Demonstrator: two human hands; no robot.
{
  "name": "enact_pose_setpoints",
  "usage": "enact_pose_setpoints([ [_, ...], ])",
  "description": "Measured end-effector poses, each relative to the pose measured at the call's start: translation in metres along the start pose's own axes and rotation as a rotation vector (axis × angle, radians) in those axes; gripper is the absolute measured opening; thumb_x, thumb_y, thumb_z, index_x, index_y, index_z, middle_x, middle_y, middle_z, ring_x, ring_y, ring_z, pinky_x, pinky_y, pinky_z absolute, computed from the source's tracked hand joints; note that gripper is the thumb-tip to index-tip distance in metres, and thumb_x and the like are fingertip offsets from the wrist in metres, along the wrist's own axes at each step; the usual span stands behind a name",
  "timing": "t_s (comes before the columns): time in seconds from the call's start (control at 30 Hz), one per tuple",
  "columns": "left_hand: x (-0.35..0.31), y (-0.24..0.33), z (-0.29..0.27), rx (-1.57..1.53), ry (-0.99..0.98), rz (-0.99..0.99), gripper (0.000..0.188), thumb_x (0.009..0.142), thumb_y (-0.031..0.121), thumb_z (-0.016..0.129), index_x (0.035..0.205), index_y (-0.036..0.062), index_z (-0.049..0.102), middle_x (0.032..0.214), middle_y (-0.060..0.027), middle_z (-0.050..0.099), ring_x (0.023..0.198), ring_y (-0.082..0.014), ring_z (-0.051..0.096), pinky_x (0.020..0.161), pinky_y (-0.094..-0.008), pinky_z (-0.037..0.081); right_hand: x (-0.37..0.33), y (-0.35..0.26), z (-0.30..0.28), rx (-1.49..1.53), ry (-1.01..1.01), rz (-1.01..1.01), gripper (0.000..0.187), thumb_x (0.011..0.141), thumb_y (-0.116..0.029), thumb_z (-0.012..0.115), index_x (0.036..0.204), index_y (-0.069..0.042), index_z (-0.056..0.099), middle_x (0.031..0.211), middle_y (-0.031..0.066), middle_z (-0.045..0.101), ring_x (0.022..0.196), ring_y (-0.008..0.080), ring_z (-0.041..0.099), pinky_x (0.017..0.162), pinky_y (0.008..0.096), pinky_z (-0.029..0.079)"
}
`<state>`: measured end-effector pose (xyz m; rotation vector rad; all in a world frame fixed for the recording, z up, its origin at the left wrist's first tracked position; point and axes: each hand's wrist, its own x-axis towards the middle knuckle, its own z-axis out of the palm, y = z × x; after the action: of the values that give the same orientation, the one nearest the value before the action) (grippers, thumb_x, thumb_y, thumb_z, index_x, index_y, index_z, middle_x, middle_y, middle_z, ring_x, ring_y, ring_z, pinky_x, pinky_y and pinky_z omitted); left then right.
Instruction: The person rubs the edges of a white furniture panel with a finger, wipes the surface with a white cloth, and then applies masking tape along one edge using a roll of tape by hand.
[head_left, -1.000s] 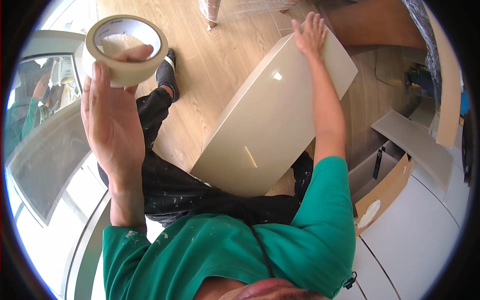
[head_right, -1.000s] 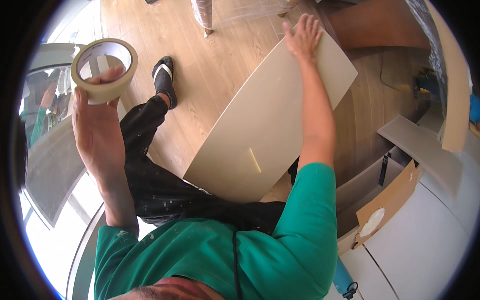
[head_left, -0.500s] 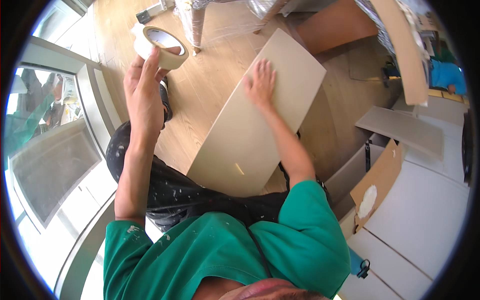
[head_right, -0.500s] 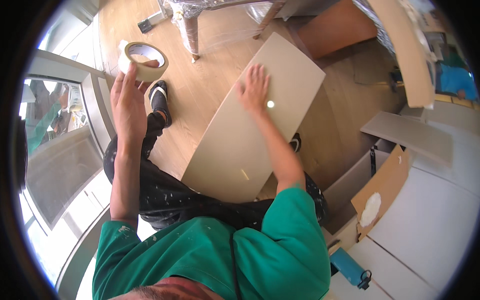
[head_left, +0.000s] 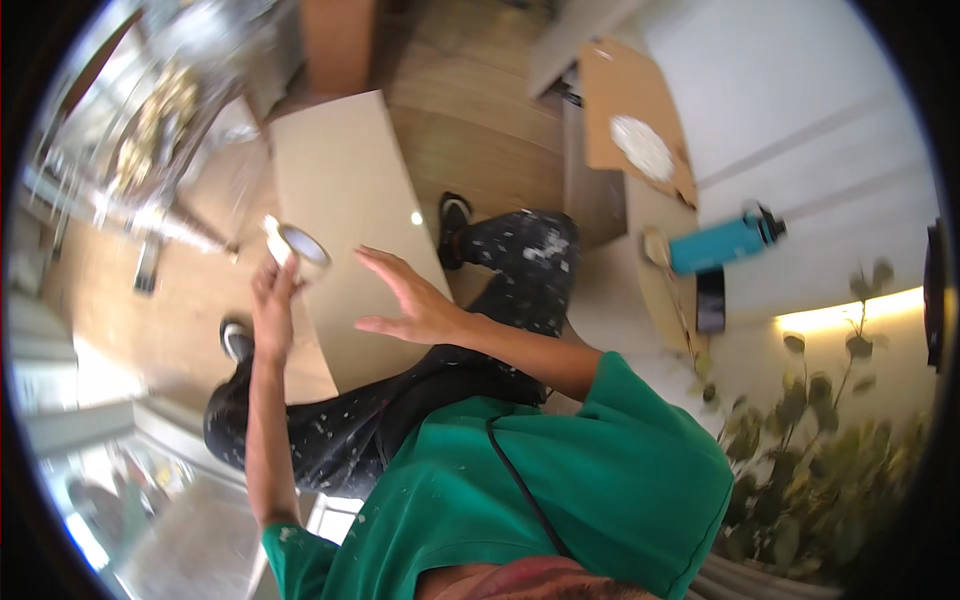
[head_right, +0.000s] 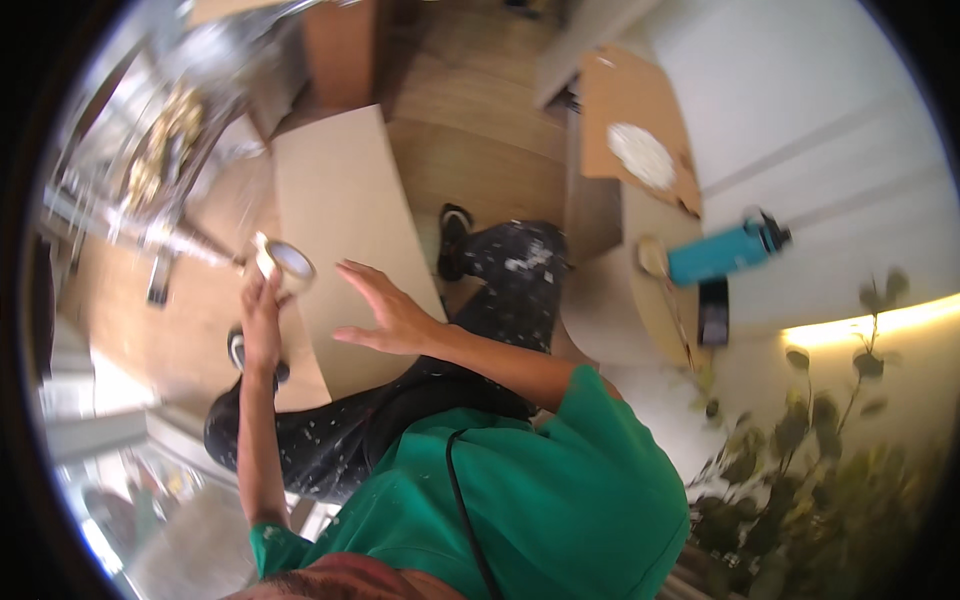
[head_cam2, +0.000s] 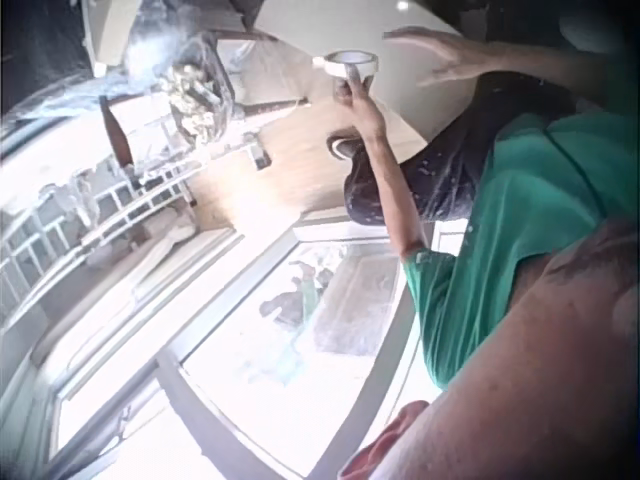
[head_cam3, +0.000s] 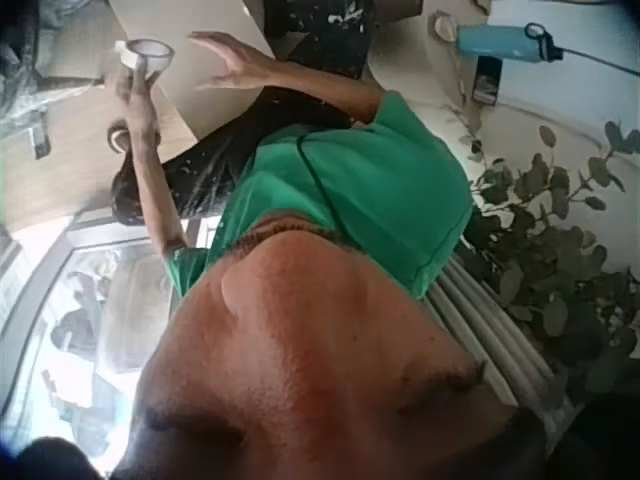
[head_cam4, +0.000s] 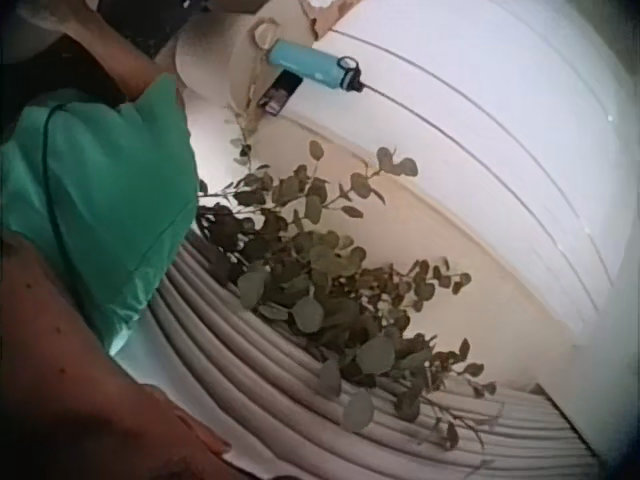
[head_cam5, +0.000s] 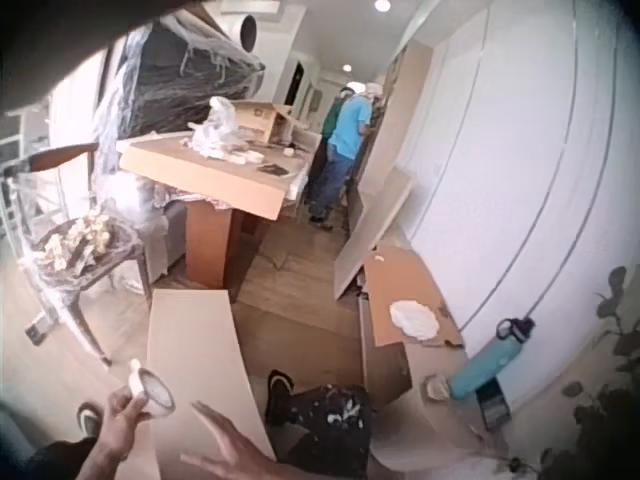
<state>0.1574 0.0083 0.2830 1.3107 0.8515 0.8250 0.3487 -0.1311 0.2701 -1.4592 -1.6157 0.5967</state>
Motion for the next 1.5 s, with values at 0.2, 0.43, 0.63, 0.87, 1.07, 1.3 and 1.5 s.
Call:
enact_pose_setpoints([
  [0.2, -0.043, -0.051, 0.076, -0.241, -0.437, -0.173, 0.033, 0.11, 0.019, 0.048, 0.134, -0.0016, 0.056, 0.11, -0.0072, 0.066, 0.102, -0.0161, 0.066, 0.094, -0.0324, 0.056, -0.038, 0.013, -0.03, 0.002, 0.071, -0.037, 0.067, 0.091, -0.031, 0.076, 0.145, -0.002, 0.051, 0.158, 0.0196, 0.039, 0.147, 0.0371, 0.036, 0.119, 0.046, 0.034],
  [0.43, -0.08, -0.165, -0.027, 1.213, -1.025, 0.459, 0.087, 0.087, 0.034, 0.073, 0.158, 0.003, 0.031, 0.167, -0.0277, 0.014, 0.155, -0.0442, 0.012, 0.126, -0.0578, 0.012, -0.093, 0.014, -0.101, -0.287, 0.354, -0.048, 0.031, 0.084, -0.023, 0.079, 0.098, 0.002, 0.069, 0.151, 0.0199, 0.044, 0.14, 0.0385, 0.042, 0.114, 0.0488, 0.035],
  [0.63, -0.073, -0.183, -0.025, 1.34, -1.107, 0.549, 0.096, 0.082, 0.051, 0.073, 0.158, 0.0082, 0.033, 0.166, -0.0224, 0.023, 0.154, -0.0437, 0.017, 0.125, -0.0593, 0.012, -0.14, 0.045, -0.122, -0.505, 0.689, 0.145, 0.031, 0.084, -0.023, 0.081, 0.102, 0.0, 0.07, 0.154, 0.0247, 0.04, 0.145, 0.0442, 0.036, 0.118, 0.0537, 0.028],
  [0.87, 0.002, -0.17, -0.017, 1.322, -1.06, 0.578, 0.089, 0.089, 0.058, 0.063, 0.159, 0.0116, 0.034, 0.167, -0.0156, 0.025, 0.155, -0.0377, 0.019, 0.127, -0.0534, 0.012, -0.151, 0.074, -0.106, -0.777, 0.615, 0.188, 0.031, 0.087, -0.027, 0.079, 0.096, -0.001, 0.065, 0.155, 0.0257, 0.038, 0.144, 0.0517, 0.033, 0.114, 0.0646, 0.029],
  [1.07, 0.073, -0.165, -0.018, 1.355, -0.8, 0.5, 0.087, 0.096, 0.058, 0.054, 0.161, 0.0081, 0.027, 0.168, -0.0176, 0.021, 0.156, -0.0367, 0.015, 0.128, -0.05, 0.009, -0.161, 0.068, -0.109, -0.735, 0.532, 0.226, 0.032, 0.09, -0.027, 0.076, 0.095, 0.001, 0.061, 0.156, 0.0306, 0.034, 0.144, 0.0579, 0.028, 0.114, 0.0699, 0.024],
  [1.3, 0.226, -0.182, -0.011, 1.389, -0.395, 0.508, 0.09, 0.097, 0.053, 0.056, 0.161, 0.0008, 0.02, 0.167, -0.0223, 0.02, 0.156, -0.0387, 0.016, 0.126, -0.0517, 0.011, -0.164, 0.063, -0.108, -0.745, 0.489, 0.349, 0.034, 0.097, -0.029, 0.066, 0.104, 0.004, 0.062, 0.159, 0.0344, 0.026, 0.147, 0.0569, 0.024, 0.116, 0.0655, 0.023],
  [1.5, 0.349, -0.202, -0.006, 1.503, -0.187, 0.52, 0.092, 0.1, 0.061, 0.046, 0.16, -0.0029, 0.017, 0.167, -0.0247, 0.018, 0.156, -0.0377, 0.014, 0.127, -0.0489, 0.012, -0.238, 0.079, -0.08, -0.512, 0.484, 0.541, 0.032, 0.091, -0.016, 0.073, 0.107, 0.009, 0.062, 0.122, 0.0291, 0.058, 0.108, 0.04, 0.062, 0.092, 0.0453, 0.052],
])
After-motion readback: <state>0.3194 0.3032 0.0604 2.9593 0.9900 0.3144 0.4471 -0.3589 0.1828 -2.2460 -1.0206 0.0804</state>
